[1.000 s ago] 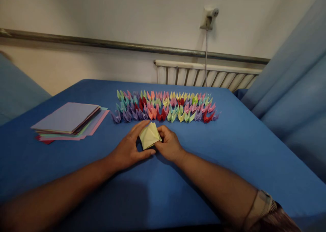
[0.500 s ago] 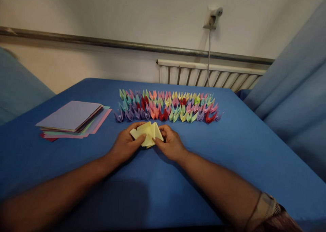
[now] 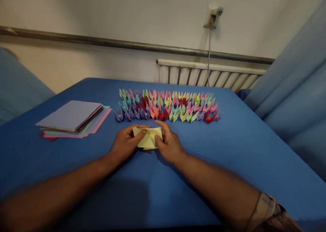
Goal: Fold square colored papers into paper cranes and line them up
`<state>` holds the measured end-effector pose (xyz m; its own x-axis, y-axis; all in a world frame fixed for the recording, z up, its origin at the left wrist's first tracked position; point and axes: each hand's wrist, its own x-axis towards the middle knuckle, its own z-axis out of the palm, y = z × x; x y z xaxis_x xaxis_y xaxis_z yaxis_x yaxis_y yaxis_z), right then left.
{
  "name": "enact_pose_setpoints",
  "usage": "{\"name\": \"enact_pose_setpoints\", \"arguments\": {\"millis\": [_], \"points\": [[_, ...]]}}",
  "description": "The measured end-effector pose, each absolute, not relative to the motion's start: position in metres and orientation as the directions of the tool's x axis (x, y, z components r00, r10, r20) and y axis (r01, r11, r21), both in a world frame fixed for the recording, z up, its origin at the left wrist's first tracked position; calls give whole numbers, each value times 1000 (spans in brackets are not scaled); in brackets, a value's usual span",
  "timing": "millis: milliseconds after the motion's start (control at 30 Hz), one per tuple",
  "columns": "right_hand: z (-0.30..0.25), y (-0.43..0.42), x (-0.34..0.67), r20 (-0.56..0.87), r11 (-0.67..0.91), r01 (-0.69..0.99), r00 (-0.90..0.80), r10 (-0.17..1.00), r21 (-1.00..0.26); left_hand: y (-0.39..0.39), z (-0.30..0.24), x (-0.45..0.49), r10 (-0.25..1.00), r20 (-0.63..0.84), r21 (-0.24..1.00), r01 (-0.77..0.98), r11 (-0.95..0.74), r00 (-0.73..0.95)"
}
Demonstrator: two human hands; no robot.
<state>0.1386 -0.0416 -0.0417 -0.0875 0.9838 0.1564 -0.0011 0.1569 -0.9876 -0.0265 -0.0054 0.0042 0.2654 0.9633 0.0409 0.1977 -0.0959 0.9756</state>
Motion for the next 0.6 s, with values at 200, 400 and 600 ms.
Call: {"name": "enact_pose_setpoints", "arguments": {"millis": [200,400,600], "points": [[-27,-49,140,372,385,235,-99,923,-892,-4,10,-26,981,-2,985,167,-31,193],[-15,-52,145,442,472,271,-168,881,-839,-6,10,-26,964,-83,996,30,78,253],[-26,-48,140,333,342,99,-99,938,-934,-11,12,-25,942,-124,990,-25,139,313]]}}
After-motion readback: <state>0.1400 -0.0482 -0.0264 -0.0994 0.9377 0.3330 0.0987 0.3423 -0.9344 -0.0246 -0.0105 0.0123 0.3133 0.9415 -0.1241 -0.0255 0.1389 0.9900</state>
